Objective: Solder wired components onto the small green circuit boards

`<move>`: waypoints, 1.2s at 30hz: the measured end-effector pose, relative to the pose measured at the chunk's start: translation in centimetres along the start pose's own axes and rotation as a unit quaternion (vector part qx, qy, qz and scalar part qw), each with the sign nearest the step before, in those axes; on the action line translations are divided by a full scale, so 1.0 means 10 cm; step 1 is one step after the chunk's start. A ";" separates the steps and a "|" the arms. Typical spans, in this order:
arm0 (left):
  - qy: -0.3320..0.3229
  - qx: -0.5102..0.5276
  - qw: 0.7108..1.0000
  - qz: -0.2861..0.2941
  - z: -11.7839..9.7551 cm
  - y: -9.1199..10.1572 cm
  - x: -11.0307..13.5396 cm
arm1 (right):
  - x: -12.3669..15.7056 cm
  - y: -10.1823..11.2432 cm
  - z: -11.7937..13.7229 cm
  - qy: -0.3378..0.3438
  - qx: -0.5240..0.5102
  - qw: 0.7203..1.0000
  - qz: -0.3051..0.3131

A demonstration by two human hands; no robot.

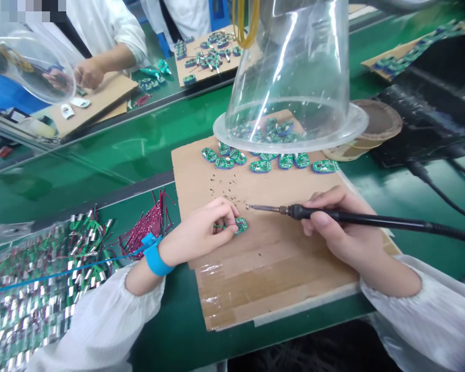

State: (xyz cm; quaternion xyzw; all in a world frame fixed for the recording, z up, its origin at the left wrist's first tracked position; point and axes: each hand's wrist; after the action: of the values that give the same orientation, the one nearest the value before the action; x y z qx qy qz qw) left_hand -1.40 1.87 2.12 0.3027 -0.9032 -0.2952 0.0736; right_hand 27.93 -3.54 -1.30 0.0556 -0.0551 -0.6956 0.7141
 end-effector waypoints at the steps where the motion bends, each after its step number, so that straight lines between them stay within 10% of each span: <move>1: -0.003 0.002 1.000 0.000 0.00 0.00 0.00 | 0.00 0.00 0.00 -0.008 -0.003 1.000 0.012; 36: 0.031 0.001 0.999 0.003 -0.03 0.02 -0.08 | -0.01 -0.01 -0.01 -0.059 -0.002 0.997 0.053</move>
State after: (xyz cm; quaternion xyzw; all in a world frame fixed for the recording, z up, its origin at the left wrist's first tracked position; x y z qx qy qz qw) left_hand -0.73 2.36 2.57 0.3090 -0.9017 -0.2846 0.1027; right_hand 27.86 -3.47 -1.39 0.0100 -0.0982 -0.6592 0.7455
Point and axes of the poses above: each hand's wrist, its own x-axis away from the middle knuckle, its own y-axis out of the back of the hand, z = x × y, and after that the axes turned 15 degrees about -y, right-handed
